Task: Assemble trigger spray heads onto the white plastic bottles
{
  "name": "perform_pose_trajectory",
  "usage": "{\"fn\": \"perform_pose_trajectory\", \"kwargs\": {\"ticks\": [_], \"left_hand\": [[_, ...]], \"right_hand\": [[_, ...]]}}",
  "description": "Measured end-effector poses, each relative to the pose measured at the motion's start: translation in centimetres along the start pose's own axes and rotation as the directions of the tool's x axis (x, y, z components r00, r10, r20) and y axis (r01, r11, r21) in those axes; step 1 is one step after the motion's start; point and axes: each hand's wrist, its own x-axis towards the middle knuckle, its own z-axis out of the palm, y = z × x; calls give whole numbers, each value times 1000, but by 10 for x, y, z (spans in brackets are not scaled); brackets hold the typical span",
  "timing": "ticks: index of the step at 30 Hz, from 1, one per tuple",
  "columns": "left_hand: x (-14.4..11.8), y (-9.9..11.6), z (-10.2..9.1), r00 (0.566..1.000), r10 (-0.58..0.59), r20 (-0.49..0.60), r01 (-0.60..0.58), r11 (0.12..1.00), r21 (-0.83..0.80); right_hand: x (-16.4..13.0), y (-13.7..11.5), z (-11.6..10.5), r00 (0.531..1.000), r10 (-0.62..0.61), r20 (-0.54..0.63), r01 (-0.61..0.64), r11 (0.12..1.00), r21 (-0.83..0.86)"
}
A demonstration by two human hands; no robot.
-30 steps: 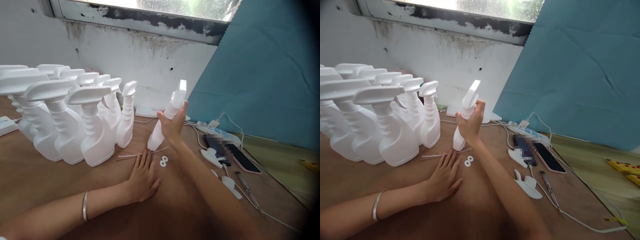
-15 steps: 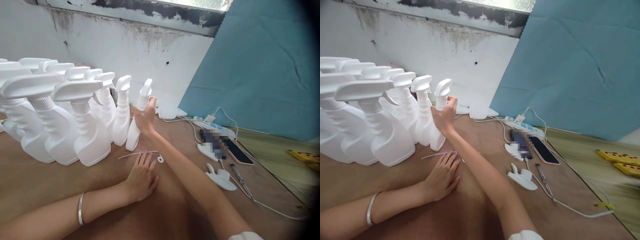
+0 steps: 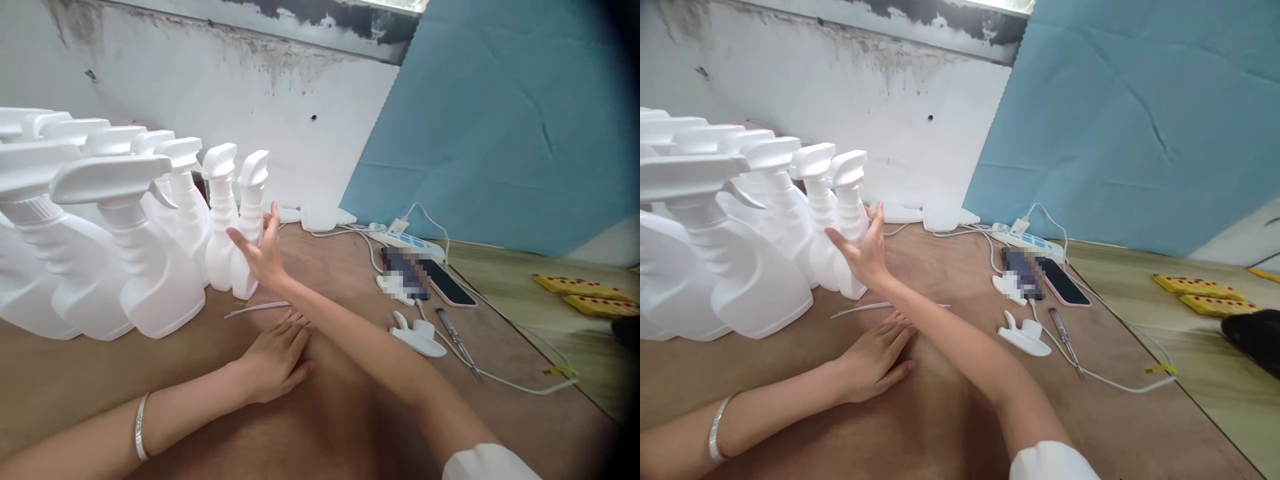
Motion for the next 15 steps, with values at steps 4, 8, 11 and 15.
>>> {"fn": "perform_pose_trajectory", "kwargs": {"ticks": [4, 8, 11, 15], "left_hand": [[3, 0, -4, 998, 13, 66, -11, 1000, -25], [5, 1, -5, 1000, 18, -25, -18, 1000, -14], [6, 2, -4, 995, 15, -100, -16, 1000, -2], [6, 0, 0, 973, -82, -215, 97, 993, 60]], "right_hand": [[-26, 1, -36, 998, -18, 56, 21, 998, -61], [-59, -14, -111, 985, -118, 129, 162, 897, -411], [-89, -24, -177, 978, -78, 192, 197, 638, -744], [-136, -18, -249, 996, 52, 67, 53, 242, -969]]}}
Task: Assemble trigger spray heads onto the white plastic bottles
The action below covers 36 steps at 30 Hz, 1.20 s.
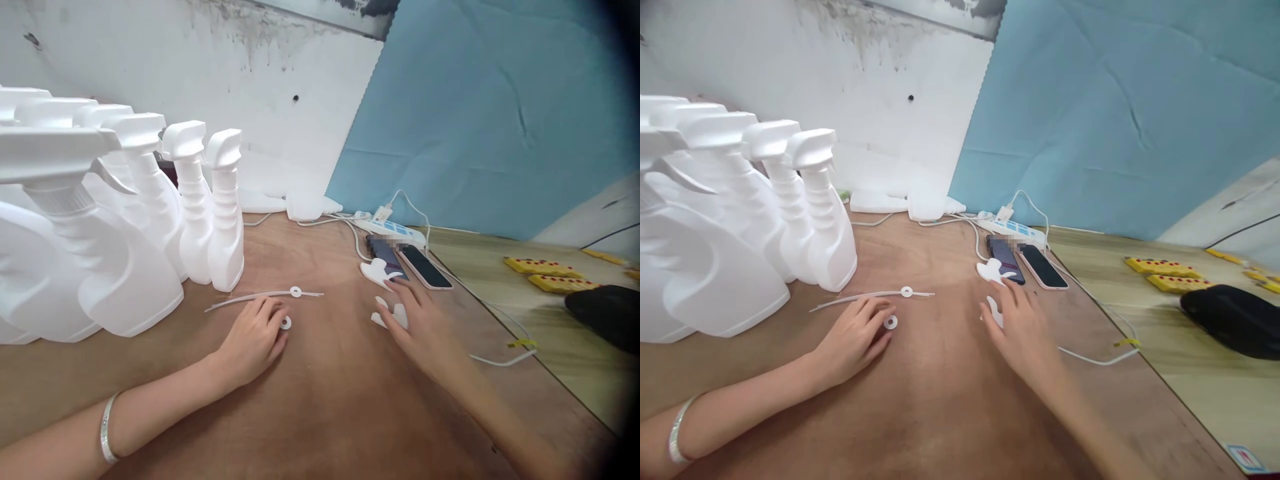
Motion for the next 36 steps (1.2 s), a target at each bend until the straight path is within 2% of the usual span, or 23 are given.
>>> {"fn": "perform_pose_trajectory", "kwargs": {"ticks": [3, 6, 9, 11, 13, 16, 18, 21, 23, 26, 28, 32, 36], "left_hand": [[0, -2, 2, 1000, -28, 8, 28, 999, 33], [1, -2, 2, 1000, -11, -4, 12, 1000, 16], [2, -2, 1, 999, 7, -38, -9, 999, -52], [1, -2, -1, 998, 7, -61, -15, 990, -138], [1, -3, -4, 994, -70, -87, 45, 964, -260], [2, -5, -9, 961, -232, -150, 137, 872, -471], [2, -4, -11, 945, -267, -187, 113, 805, -582], [2, -1, -12, 938, -301, -170, 105, 717, -689], [2, 1, -12, 929, -337, -155, 136, 698, -703], [3, 1, -10, 912, -376, -165, 181, 729, -660], [5, 0, -9, 901, -408, -148, 224, 728, -648], [6, -4, -7, 927, -373, -41, 233, 657, -717], [5, -2, -7, 941, -337, 28, 234, 589, -774]], "right_hand": [[-32, 28, 9, 986, 102, 134, -89, 991, -96], [-52, 31, 18, 981, 131, 145, -135, 991, 19], [-58, 11, 21, 984, 146, 105, -164, 968, 191], [-55, -10, 24, 984, 126, 128, -163, 927, 337], [-45, -34, 29, 989, 111, 100, -146, 861, 487], [-25, -66, 40, 999, 30, 38, -47, 785, 618], [-12, -85, 49, 999, -47, -16, 45, 738, 673], [-1, -106, 58, 983, -146, -114, 183, 663, 726], [0, -115, 62, 982, -161, -98, 179, 638, 749], [-5, -119, 64, 991, -115, -61, 122, 649, 751], [-7, -118, 64, 987, -134, -93, 158, 655, 739], [-8, -117, 63, 961, -231, -152, 267, 635, 725], [-7, -118, 63, 966, -230, -122, 243, 633, 735]]}}
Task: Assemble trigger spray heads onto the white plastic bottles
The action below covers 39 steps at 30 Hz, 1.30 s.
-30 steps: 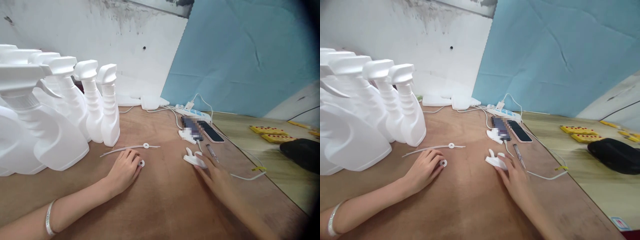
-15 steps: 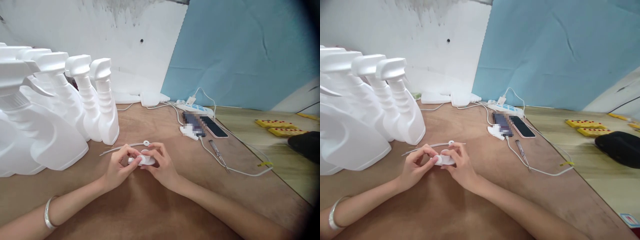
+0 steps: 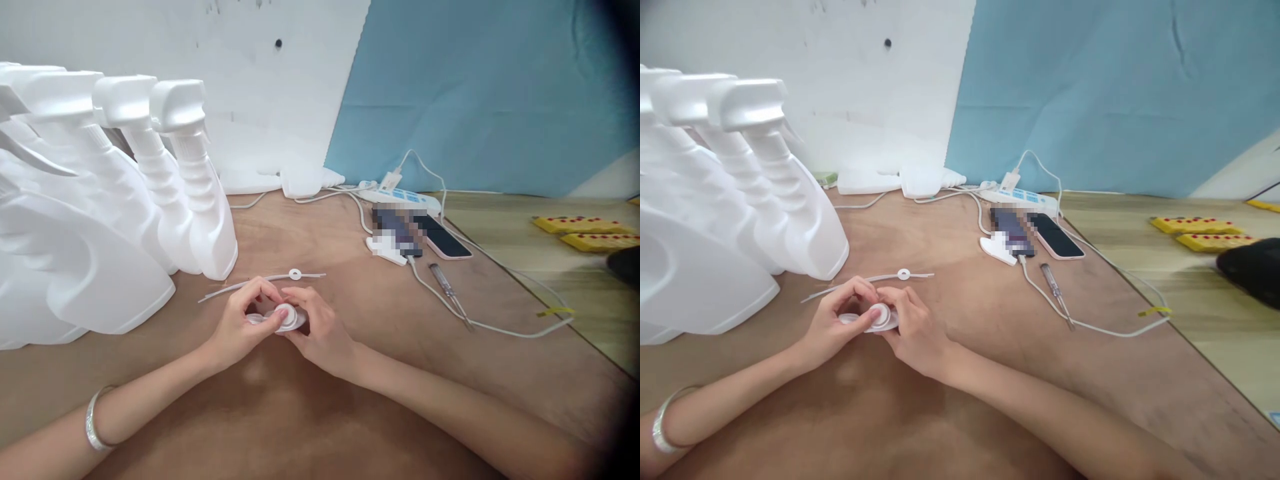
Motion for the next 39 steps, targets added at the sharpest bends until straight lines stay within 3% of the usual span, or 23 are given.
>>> {"fn": "perform_pose_trajectory", "kwargs": {"ticks": [6, 9, 13, 16, 20, 24, 31, 39], "left_hand": [[-1, 5, -1, 998, 28, 50, -29, 999, 27], [1, 4, -4, 986, 142, 86, -152, 981, 123], [3, 1, -9, 888, 428, 169, -460, 819, 343], [4, -2, -12, 825, 528, 203, -558, 699, 448], [4, -3, -13, 786, 578, 221, -600, 625, 499], [3, -4, -13, 767, 592, 245, -621, 592, 513], [4, -6, -12, 746, 631, 215, -643, 596, 480], [4, -5, -13, 756, 616, 224, -641, 625, 444]], "right_hand": [[-1, 1, -1, 999, 51, -10, -52, 998, -35], [-1, 2, -2, 999, -2, -46, -2, 996, -86], [2, 1, -4, 992, -118, -44, 112, 987, -119], [4, 2, -9, 972, -234, -2, 230, 957, -179], [7, 5, -15, 945, -327, 19, 323, 922, -212], [6, 8, -15, 939, -342, 43, 343, 914, -217], [4, 11, -11, 928, -373, -4, 366, 912, -185], [8, 12, -13, 930, -368, -1, 364, 922, -134]]}}
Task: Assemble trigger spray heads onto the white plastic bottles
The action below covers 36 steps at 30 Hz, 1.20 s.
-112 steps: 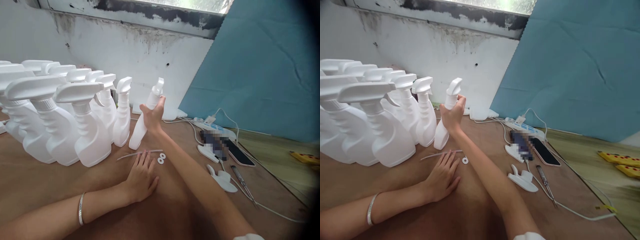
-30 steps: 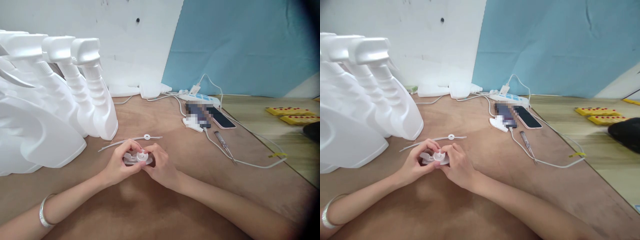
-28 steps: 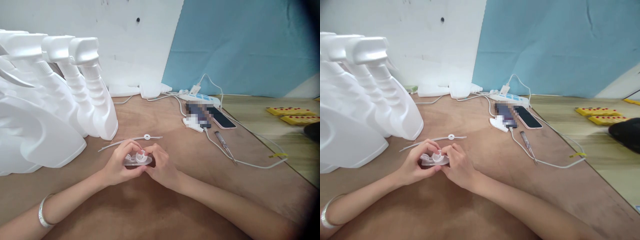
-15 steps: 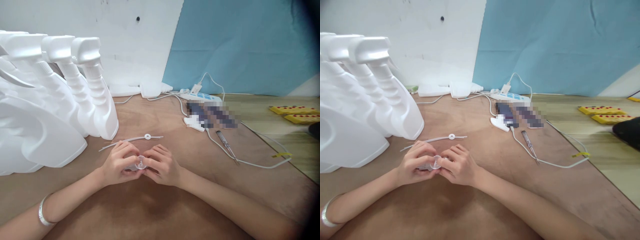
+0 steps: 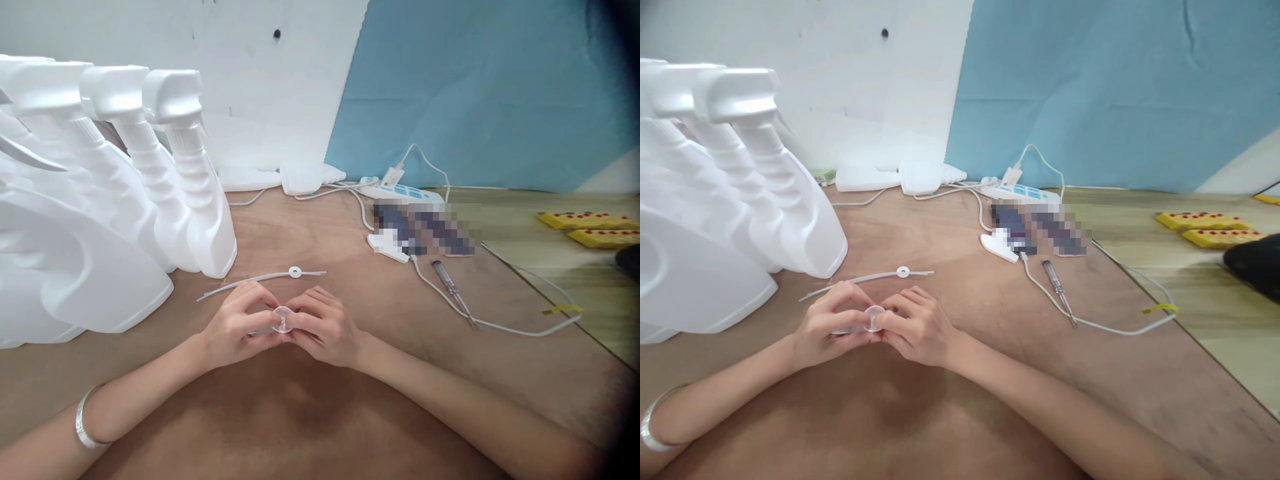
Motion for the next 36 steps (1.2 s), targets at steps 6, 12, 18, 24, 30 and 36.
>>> {"fn": "perform_pose_trajectory", "kwargs": {"ticks": [6, 12, 18, 24, 30, 36], "left_hand": [[0, 1, 0, 999, -34, 0, 34, 999, -40], [0, 3, 0, 999, -45, 2, 45, 998, -32], [-2, 3, 3, 999, -24, -22, 25, 1000, 18], [-1, 5, 2, 999, -48, -8, 48, 995, 92], [-1, 8, 2, 1000, -29, 10, 26, 979, 201], [2, 11, 1, 1000, -10, 11, 6, 963, 269]], "right_hand": [[1, 0, -1, 999, -4, 39, 4, 1000, -15], [1, -1, -2, 998, 28, 49, -28, 1000, 2], [2, -3, -1, 999, 6, 52, -5, 1000, -13], [-1, -2, 2, 999, -37, 15, 38, 995, -89], [1, -3, 2, 1000, -9, -18, 9, 999, -44], [1, -2, 3, 1000, -11, 14, 12, 998, -62]]}}
